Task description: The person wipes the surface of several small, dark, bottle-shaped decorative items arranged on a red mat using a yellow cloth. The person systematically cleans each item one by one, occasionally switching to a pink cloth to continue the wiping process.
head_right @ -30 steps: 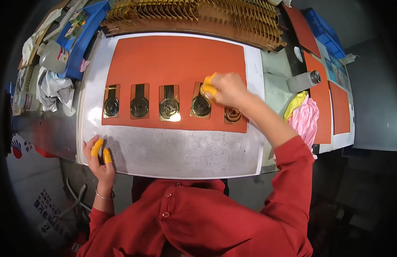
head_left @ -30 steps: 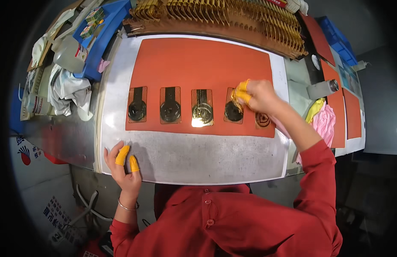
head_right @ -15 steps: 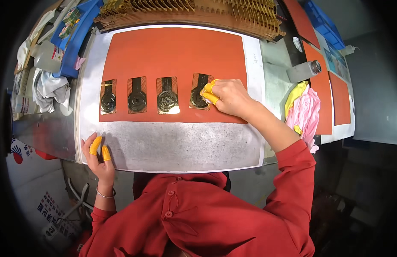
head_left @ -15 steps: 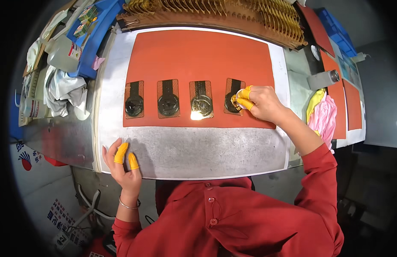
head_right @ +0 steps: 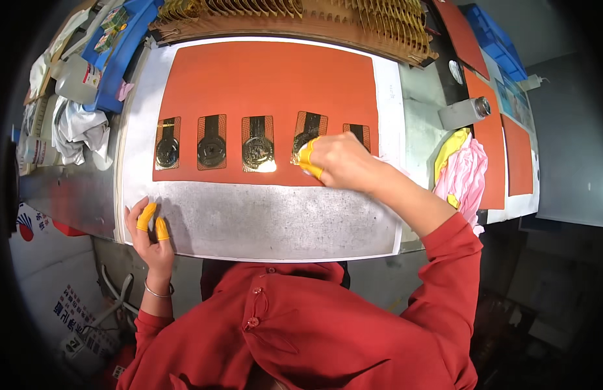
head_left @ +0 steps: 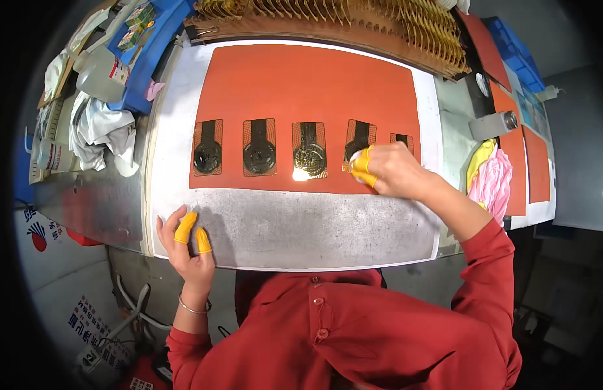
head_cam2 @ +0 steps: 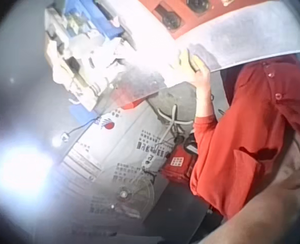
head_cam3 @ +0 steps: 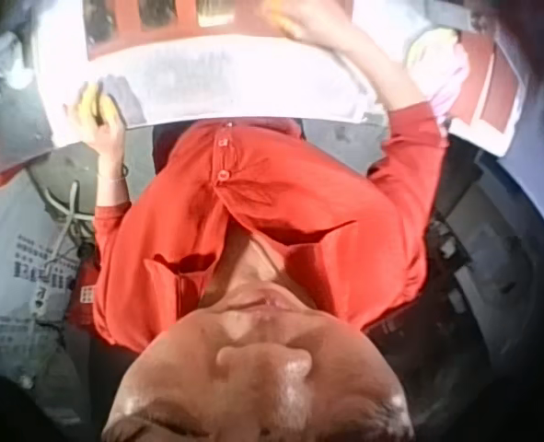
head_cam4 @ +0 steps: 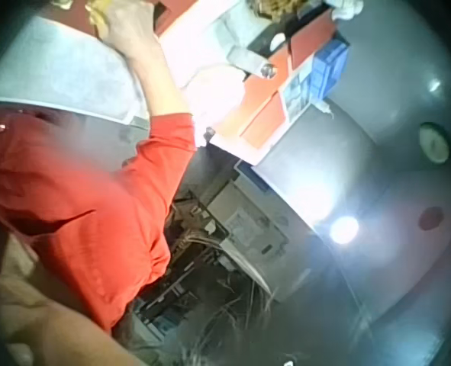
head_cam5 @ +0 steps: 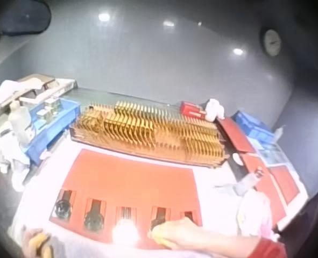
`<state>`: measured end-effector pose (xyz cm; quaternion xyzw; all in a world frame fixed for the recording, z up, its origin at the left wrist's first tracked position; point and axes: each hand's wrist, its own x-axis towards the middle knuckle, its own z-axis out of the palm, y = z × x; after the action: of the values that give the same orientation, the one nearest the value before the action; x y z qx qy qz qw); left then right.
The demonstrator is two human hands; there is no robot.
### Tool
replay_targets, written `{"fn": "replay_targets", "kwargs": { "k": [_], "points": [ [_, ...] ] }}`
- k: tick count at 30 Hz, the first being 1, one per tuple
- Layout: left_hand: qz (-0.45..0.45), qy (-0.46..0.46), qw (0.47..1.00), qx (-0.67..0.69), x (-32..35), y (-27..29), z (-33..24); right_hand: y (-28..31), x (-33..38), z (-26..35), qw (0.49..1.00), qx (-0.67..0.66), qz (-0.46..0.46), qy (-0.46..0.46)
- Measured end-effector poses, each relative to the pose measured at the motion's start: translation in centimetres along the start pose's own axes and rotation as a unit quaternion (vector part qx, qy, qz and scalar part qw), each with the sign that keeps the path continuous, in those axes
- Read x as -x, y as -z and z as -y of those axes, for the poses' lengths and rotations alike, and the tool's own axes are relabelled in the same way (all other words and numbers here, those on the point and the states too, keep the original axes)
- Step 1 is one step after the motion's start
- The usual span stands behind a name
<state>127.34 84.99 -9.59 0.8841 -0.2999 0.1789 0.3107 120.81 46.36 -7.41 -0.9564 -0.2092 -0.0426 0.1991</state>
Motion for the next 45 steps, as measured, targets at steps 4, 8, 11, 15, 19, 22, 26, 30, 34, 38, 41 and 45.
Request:
{"fn": "replay_targets", "kwargs": {
  "k": [4,8,11,15,19,22,26,30,34,38,41,45],
  "points": [
    [0.004,0.002,1.0,-0.001,0.1,0.0,-0.3,0.2,-0.1,-0.4,1.0,0.006,-0.03,-0.007],
    [-0.001,0.002,1.0,0.008,0.2,0.0,-0.1,0.8,-0.1,-0.1,1.0,0.008,-0.007,-0.018],
    [-0.006,-0.001,1.0,0.007,0.2,-0.1,0.1,0.2,0.0,0.0,1.0,-0.01,-0.024,0.017],
    [0.002,-0.002,1.0,0.009,0.3,0.1,0.0,0.9,0.3,-0.5,0.999,0.04,-0.009,-0.009],
    [0.0,-0.004,1.0,0.005,0.1,0.0,0.0,1.3,0.6,-0.5,0.999,0.035,0.019,-0.016],
    [-0.003,0.007,1.0,0.01,0.0,-0.1,0.0,1.8,0.4,-1.6,0.998,0.037,0.012,-0.051],
    [0.006,0.002,1.0,-0.002,0.3,0.0,0.0,1.7,0.9,-0.8,0.999,0.015,0.042,-0.015],
    [0.002,0.006,1.0,-0.003,0.3,-0.1,0.2,1.6,0.8,-0.7,0.999,-0.019,0.03,0.005],
    [0.005,0.003,1.0,0.001,0.1,0.0,-0.1,1.9,0.1,-2.3,0.999,0.02,0.0,-0.037],
    [0.009,0.012,1.0,0.0,0.0,0.1,-0.3,1.4,-0.4,-1.8,0.998,0.011,0.052,-0.042],
    [0.014,0.018,1.0,0.002,0.0,0.1,-0.3,2.9,-2.2,-4.7,0.99,0.029,-0.032,-0.134],
    [0.016,0.011,1.0,-0.002,0.2,0.1,0.1,2.1,-1.7,-4.8,0.997,0.023,-0.042,-0.062]
  ]
}}
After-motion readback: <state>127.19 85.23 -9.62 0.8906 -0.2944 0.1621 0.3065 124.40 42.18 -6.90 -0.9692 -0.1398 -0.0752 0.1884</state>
